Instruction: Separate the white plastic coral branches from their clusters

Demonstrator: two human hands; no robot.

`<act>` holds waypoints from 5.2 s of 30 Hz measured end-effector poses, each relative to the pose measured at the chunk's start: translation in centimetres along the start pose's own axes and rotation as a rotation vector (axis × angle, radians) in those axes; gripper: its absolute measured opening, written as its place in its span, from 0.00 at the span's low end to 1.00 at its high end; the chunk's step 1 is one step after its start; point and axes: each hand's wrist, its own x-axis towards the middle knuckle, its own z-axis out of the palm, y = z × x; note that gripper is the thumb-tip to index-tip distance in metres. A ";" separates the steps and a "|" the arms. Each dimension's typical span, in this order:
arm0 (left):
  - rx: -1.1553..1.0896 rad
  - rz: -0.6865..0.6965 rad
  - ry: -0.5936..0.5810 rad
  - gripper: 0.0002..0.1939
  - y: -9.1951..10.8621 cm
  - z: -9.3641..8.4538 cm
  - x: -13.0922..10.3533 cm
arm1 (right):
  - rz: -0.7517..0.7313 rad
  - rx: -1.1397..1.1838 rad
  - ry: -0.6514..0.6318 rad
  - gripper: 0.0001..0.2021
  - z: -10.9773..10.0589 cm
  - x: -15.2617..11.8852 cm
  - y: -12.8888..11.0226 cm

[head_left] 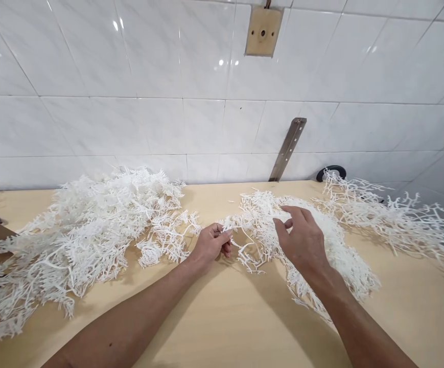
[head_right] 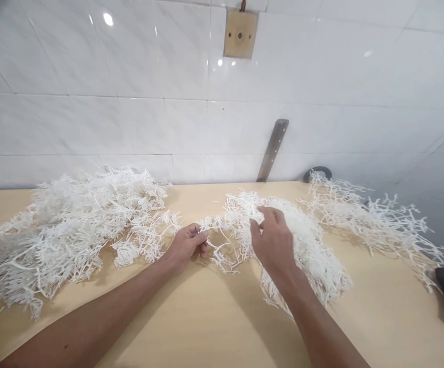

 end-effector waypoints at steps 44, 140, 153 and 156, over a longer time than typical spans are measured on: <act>0.323 0.272 0.050 0.12 -1.7 0.6 -0.9 | 0.021 0.096 0.084 0.08 0.2 0.2 0.2; -0.210 -0.158 -0.202 0.13 0.3 0.7 -1.0 | 0.300 0.630 -0.422 0.14 2.7 -2.6 -3.2; 0.039 -0.089 -0.116 0.22 1.0 2.0 -2.1 | 0.366 0.687 -0.357 0.17 3.0 -2.5 -2.8; -0.010 -0.099 -0.147 0.16 0.8 2.0 -2.0 | 0.433 0.758 -0.389 0.18 3.1 -2.5 -2.8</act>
